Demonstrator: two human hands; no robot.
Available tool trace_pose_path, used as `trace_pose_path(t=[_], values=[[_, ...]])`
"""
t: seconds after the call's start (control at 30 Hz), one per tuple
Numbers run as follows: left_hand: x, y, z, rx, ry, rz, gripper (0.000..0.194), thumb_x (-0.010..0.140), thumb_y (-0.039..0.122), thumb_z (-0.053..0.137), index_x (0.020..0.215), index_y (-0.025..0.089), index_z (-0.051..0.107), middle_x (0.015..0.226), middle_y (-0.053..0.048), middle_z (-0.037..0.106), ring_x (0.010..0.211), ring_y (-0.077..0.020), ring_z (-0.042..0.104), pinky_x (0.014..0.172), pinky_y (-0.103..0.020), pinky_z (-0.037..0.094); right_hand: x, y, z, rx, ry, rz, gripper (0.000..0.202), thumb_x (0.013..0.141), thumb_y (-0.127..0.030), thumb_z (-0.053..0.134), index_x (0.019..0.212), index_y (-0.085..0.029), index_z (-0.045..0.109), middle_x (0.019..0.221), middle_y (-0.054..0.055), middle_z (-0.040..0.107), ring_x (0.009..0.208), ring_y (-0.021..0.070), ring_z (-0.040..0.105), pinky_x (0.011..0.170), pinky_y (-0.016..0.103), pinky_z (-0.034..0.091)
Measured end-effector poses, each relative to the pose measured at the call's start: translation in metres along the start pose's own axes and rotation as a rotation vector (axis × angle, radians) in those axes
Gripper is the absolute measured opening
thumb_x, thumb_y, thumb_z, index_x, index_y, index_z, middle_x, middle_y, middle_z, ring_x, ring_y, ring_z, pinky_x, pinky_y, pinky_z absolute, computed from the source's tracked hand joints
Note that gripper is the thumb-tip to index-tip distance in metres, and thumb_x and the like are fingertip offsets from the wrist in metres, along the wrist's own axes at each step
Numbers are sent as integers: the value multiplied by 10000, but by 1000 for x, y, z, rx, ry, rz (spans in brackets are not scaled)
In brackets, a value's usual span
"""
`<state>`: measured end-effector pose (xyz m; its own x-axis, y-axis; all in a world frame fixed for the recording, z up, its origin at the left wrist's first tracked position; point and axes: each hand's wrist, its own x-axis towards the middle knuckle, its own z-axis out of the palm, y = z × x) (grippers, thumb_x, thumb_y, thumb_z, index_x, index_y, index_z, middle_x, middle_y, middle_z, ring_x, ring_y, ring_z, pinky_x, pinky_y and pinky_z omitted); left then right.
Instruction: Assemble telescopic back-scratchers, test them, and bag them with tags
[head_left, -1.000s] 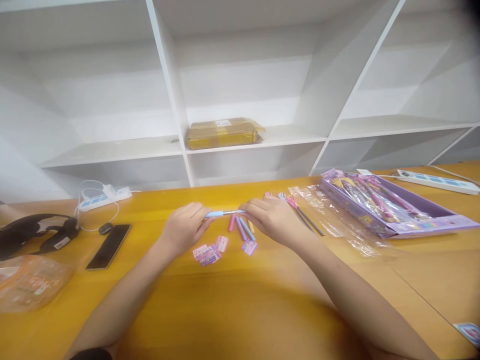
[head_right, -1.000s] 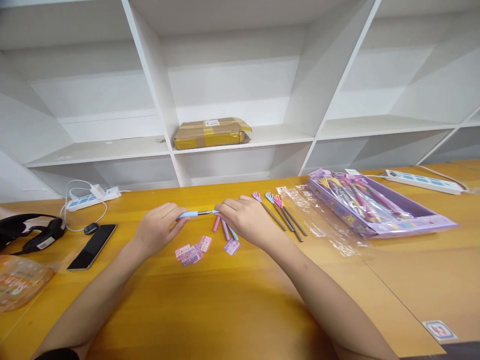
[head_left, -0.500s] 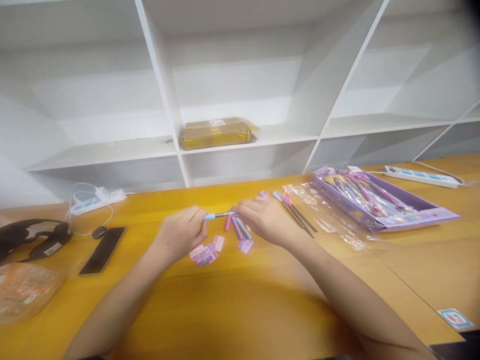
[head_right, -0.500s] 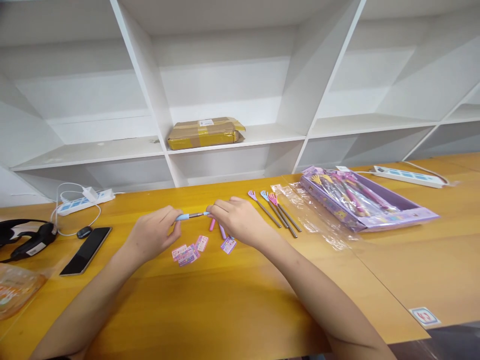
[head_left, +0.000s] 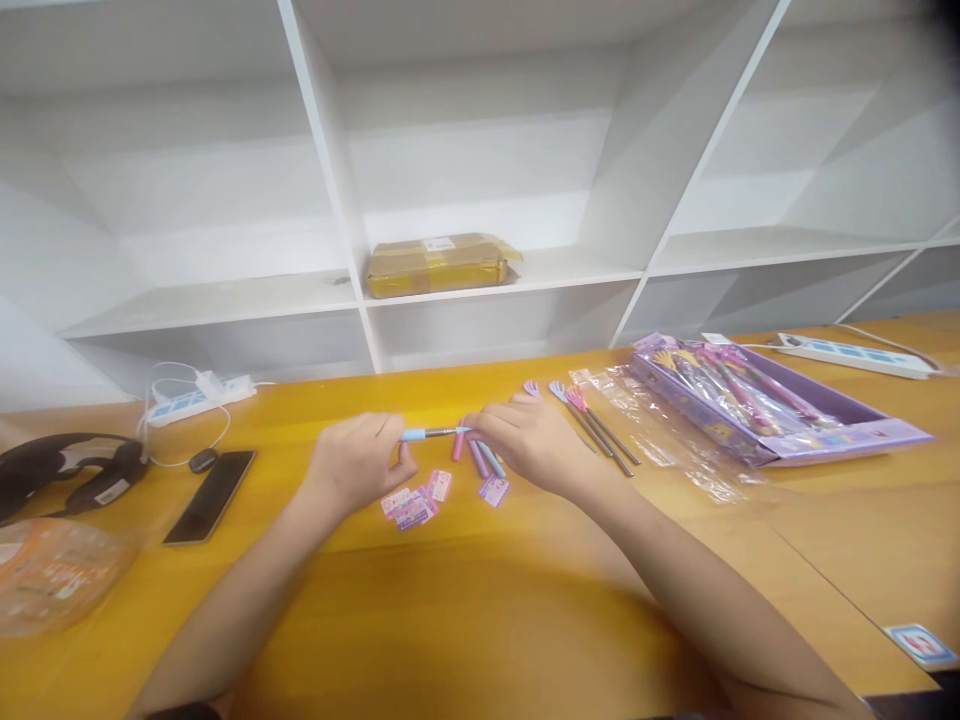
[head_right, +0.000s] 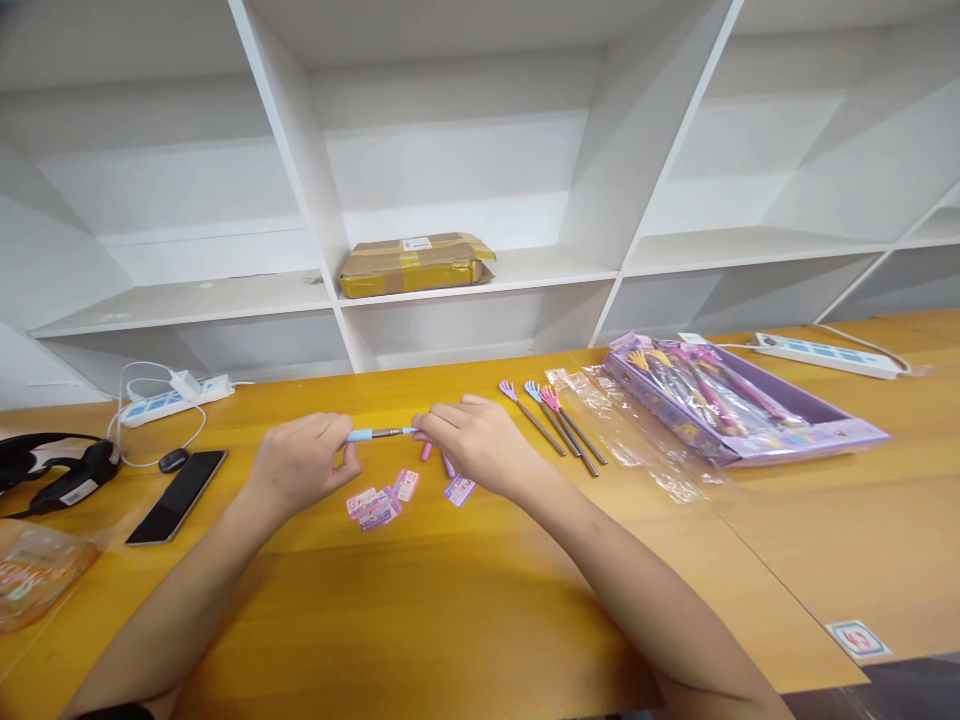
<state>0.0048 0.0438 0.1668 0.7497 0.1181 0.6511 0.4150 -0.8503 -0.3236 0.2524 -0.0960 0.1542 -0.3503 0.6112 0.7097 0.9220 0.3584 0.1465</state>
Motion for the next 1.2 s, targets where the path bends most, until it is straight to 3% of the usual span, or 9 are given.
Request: trace_pose_path(t=[0.17,0.3,0.47,0.6,0.7,0.8,1.0,1.2], values=[[-2,-11,5,1,4,-30,159,807,257,565,659,217,521,564,-3,570,541,-167,506,518,-307,253,-2,6,-1,-63,25,-20,193,1135,-222,508,1042,-199,676,734,-17,684,656,121,576,663,326,283],[-2,-38,8,25,21,-94,183,784,274,568,619,218,514,552,-20,573,537,-178,491,526,-311,234,-5,26,-11,-118,61,9,211,1121,-162,491,1066,-219,686,777,-9,726,701,124,608,688,327,304],[-13,-100,9,51,35,-199,185,711,274,569,582,218,448,550,-29,537,562,-179,447,572,-316,245,-22,81,-38,-217,107,58,186,1107,-251,563,1025,-232,729,814,19,766,737,145,643,730,325,364],[-39,-163,8,141,-11,-325,199,754,309,498,596,208,431,594,-42,502,633,-177,428,623,-299,217,-63,139,-73,-342,217,223,259,1102,-324,561,981,-228,768,859,71,784,795,185,675,768,328,433],[-56,-193,6,211,-26,-358,197,769,357,462,631,216,465,618,-53,517,672,-200,453,632,-303,221,-95,169,-96,-404,301,288,239,1073,-340,598,942,-239,770,826,49,777,740,193,643,749,321,465],[-59,-198,6,245,-45,-350,208,777,380,460,639,224,467,608,-49,500,681,-210,468,639,-311,233,-109,178,-106,-391,324,309,189,1054,-297,611,968,-240,769,839,47,776,770,197,659,750,303,500],[-41,-172,-6,233,-91,-320,195,750,358,480,612,226,441,600,-38,546,639,-191,476,625,-305,266,-111,177,-105,-356,257,437,178,1039,-262,573,1072,-228,745,914,65,756,836,189,696,765,286,505],[-39,-166,-16,220,-25,-275,169,746,310,482,601,223,481,572,-22,537,618,-180,484,627,-299,294,-115,180,-98,-349,199,549,207,1043,-290,563,1141,-225,733,983,81,749,816,173,666,773,285,486]])
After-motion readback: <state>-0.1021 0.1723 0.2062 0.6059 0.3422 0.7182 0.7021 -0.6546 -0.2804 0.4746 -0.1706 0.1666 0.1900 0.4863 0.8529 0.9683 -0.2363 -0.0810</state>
